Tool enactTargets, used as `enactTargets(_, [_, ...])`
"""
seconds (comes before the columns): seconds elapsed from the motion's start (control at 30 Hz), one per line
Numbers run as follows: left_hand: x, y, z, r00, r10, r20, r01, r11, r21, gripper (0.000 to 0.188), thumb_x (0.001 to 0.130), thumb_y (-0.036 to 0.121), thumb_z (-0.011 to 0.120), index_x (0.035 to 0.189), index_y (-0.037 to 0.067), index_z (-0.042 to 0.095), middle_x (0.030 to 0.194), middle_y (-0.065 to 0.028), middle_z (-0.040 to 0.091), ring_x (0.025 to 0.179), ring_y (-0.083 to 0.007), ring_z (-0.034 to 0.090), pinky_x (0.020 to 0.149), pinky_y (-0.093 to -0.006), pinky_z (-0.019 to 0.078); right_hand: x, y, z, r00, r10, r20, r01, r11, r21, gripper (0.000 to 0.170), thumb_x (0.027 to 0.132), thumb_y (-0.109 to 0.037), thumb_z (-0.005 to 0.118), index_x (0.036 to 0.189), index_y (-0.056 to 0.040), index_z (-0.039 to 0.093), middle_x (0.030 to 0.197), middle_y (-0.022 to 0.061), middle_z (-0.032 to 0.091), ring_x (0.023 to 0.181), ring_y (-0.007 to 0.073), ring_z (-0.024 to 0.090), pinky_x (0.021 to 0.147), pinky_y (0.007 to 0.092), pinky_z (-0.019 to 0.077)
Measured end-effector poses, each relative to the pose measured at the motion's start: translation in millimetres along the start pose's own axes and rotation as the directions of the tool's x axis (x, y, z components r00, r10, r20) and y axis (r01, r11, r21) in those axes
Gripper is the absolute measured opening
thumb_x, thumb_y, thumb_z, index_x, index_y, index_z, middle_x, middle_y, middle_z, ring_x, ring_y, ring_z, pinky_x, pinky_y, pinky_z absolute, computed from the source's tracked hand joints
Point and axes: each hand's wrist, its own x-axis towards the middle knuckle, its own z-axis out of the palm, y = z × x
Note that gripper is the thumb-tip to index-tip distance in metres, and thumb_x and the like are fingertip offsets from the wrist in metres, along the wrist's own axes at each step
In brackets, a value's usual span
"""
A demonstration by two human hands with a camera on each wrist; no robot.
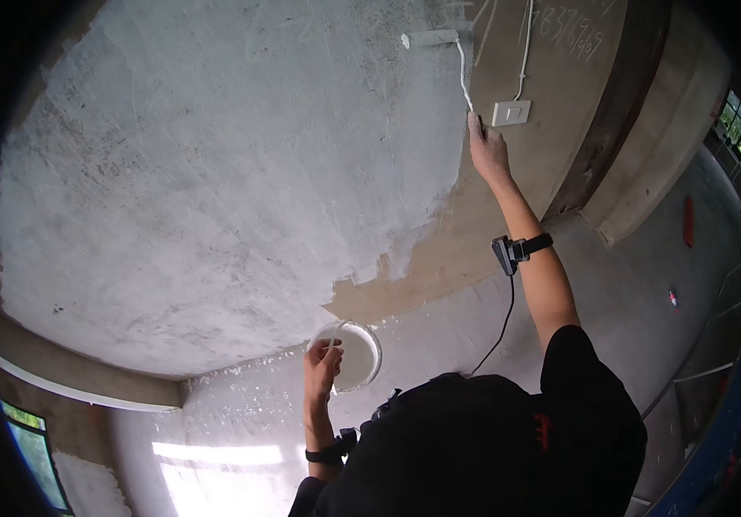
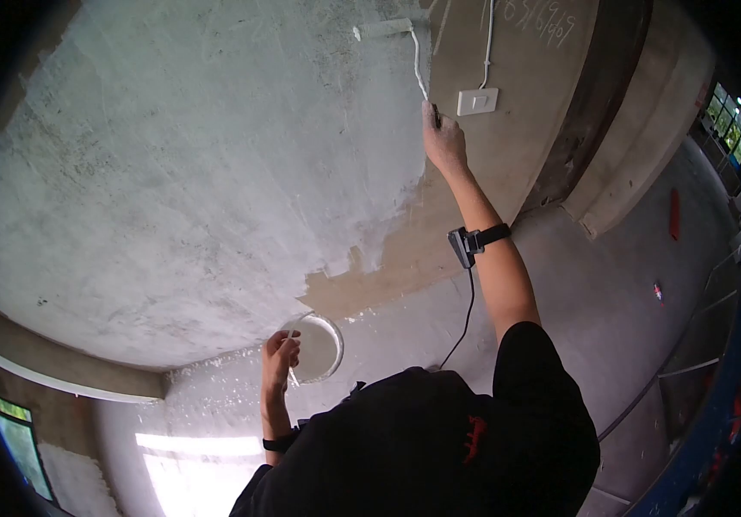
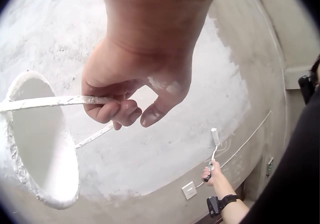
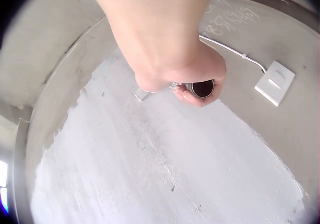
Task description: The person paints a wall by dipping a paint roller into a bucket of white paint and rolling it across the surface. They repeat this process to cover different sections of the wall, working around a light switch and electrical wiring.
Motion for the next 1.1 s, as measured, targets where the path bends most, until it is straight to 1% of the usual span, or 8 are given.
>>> enactTargets(0.37, [-3.8,-0.1,-1.6,0.999,-0.021,-0.048,0.021,1.0,0.004,0.026,0.08,0.011,0.061,0.1,-0.005,0.062,0.068,-0.0021,0.056,0.057,-0.0072,0.05,0.048,-0.0209,0.0369,99.1,-150.3,-53.9,0.981,-0.161,-0.112,0.166,0.986,0.035,0.066,0.094,-0.057,0.04,0.087,0.0024,0.067,0.091,0.0275,0.066,0.095,0.0451,0.063,0.085,0.0486,0.0476])
enactTargets(0.63, [1.6,-3.9,-5.4,0.999,0.002,-0.047,-0.001,1.0,0.015,0.025,0.079,0.011,0.061,0.099,-0.005,0.063,0.069,-0.0031,0.056,0.056,-0.009,0.05,0.049,-0.0226,0.039,155.9,-230.3,-72.4,0.929,-0.276,-0.247,0.288,0.958,0.015,0.077,0.093,-0.059,0.039,0.106,0.0135,0.062,0.107,0.0345,0.062,0.11,0.0456,0.057,0.094,0.0475,0.0455])
enactTargets(0.83, [3.1,-7.0,-11.3,0.999,0.019,-0.038,-0.02,0.999,-0.039,0.025,0.08,0.01,0.06,0.099,-0.006,0.063,0.069,-0.0042,0.056,0.056,-0.0093,0.05,0.049,-0.0227,0.0397,187.5,-307.5,-98.0,0.965,-0.21,-0.155,0.234,0.96,0.154,0.076,0.092,-0.058,0.041,0.112,0.0126,0.06,0.114,0.0342,0.059,0.115,0.0447,0.056,0.097,0.046,0.0443])
enactTargets(0.87, [9.9,-17.3,-13.9,0.995,0.101,-0.021,-0.1,0.995,0.005,0.025,0.086,0.019,0.06,0.098,-0.002,0.064,0.068,-0.0022,0.055,0.055,-0.0087,0.048,0.048,-0.0226,0.0382,180.2,-318.1,-104.6,0.963,-0.218,-0.156,0.242,0.957,0.159,0.076,0.092,-0.058,0.041,0.112,0.0126,0.06,0.114,0.0342,0.059,0.115,0.0447,0.056,0.097,0.046,0.0443])
enactTargets(0.9, [16.6,-26.4,-16.9,0.984,0.18,-0.001,-0.18,0.982,0.05,0.028,0.092,0.028,0.06,0.097,0.002,0.065,0.067,-0.0003,0.054,0.054,-0.0081,0.046,0.047,-0.0225,0.0367,172.4,-327.0,-110.9,0.976,-0.185,-0.119,0.205,0.96,0.191,0.075,0.092,-0.057,0.041,0.112,0.0124,0.06,0.116,0.0343,0.058,0.115,0.0446,0.055,0.098,0.0462,0.0439])
enactTargets(0.97, [15.2,-24.2,-15.9,0.985,0.173,-0.017,-0.173,0.984,0.033,0.027,0.092,0.027,0.06,0.097,0.001,0.065,0.066,0.0,0.054,0.052,-0.0072,0.045,0.045,-0.0217,0.0352,176.8,-330.7,-109.8,0.985,-0.156,-0.078,0.17,0.96,0.223,0.074,0.092,-0.056,0.041,0.112,0.0122,0.061,0.118,0.0344,0.057,0.116,0.0445,0.055,0.098,0.0464,0.0435])
enactTargets(1.03, [10.9,-21.2,-15.0,0.981,0.191,-0.03,-0.19,0.981,0.033,0.028,0.093,0.028,0.06,0.097,0.001,0.065,0.066,0.0,0.054,0.052,-0.0069,0.045,0.045,-0.022,0.0345,200.5,-314.8,-99.1,0.941,-0.25,-0.229,0.269,0.961,0.055,0.073,0.092,-0.056,0.042,0.112,0.0117,0.06,0.116,0.0331,0.059,0.115,0.0443,0.056,0.097,0.0472,0.0438])
enactTargets(1.1, [3.5,-13.6,-11.9,0.976,0.216,-0.037,-0.215,0.976,0.036,0.028,0.093,0.029,0.06,0.095,0.002,0.065,0.065,0.0002,0.054,0.052,-0.0068,0.045,0.044,-0.0223,0.0343,196.9,-298.7,-92.2,0.921,-0.287,-0.263,0.314,0.947,0.065,0.072,0.092,-0.056,0.042,0.111,0.0106,0.061,0.116,0.0327,0.059,0.114,0.0449,0.056,0.097,0.0474,0.0438])
